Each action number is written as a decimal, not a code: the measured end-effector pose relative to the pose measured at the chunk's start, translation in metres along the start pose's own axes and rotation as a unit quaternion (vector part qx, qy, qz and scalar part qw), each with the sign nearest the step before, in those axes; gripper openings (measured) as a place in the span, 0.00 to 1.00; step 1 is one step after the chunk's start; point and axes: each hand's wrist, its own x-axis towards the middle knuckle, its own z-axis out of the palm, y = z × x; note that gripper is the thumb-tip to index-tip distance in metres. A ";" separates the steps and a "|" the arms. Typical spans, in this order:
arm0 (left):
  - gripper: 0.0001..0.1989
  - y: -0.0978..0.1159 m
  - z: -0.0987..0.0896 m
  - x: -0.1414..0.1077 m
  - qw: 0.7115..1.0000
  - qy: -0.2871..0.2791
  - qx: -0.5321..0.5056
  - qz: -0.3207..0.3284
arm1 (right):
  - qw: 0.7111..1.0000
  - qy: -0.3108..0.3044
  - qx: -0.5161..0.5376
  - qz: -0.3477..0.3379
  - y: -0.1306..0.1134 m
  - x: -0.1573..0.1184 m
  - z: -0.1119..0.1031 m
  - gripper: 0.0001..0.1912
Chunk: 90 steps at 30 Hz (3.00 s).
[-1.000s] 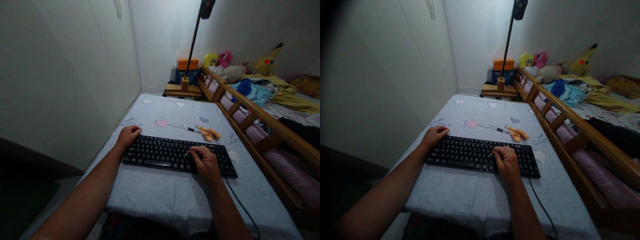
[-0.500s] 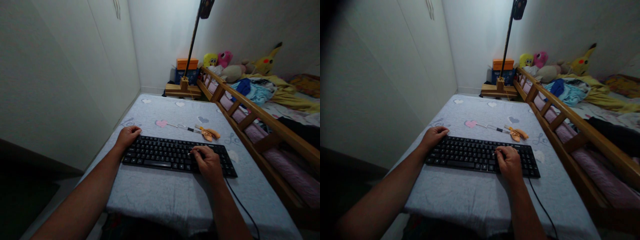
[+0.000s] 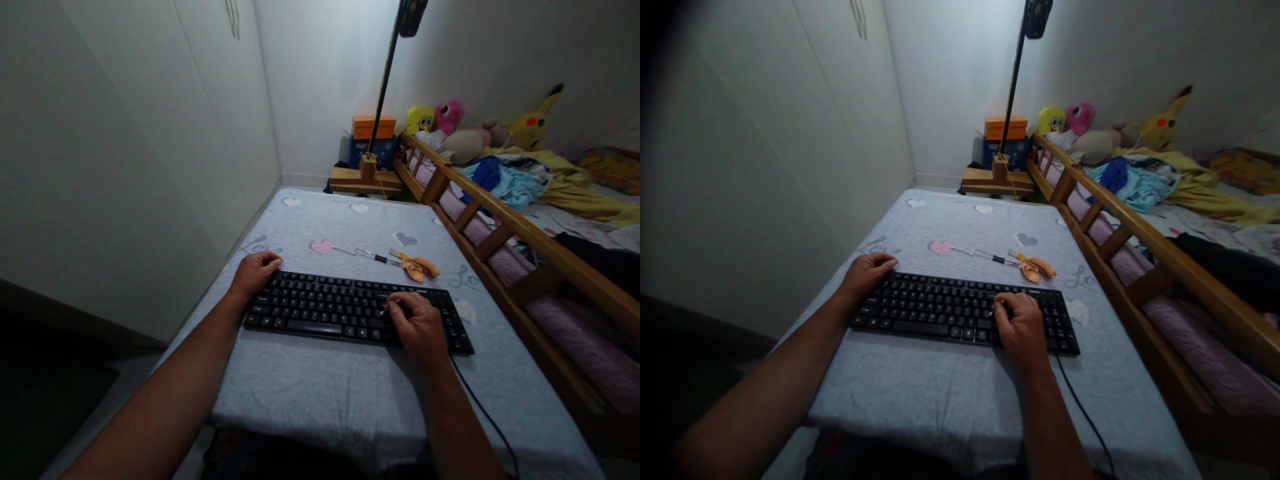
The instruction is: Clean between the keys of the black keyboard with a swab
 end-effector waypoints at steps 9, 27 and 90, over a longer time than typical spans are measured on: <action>0.17 -0.002 0.000 0.001 1.000 0.000 0.012 -0.001 | 0.999 -0.033 0.008 0.003 -0.001 0.000 -0.002 0.08; 0.16 -0.004 0.000 0.001 1.000 -0.001 0.006 0.008 | 0.998 -0.041 0.038 -0.004 0.000 -0.001 -0.001 0.08; 0.17 0.000 0.000 0.000 1.000 -0.002 0.006 0.004 | 0.999 -0.008 0.029 0.024 0.001 0.000 0.001 0.08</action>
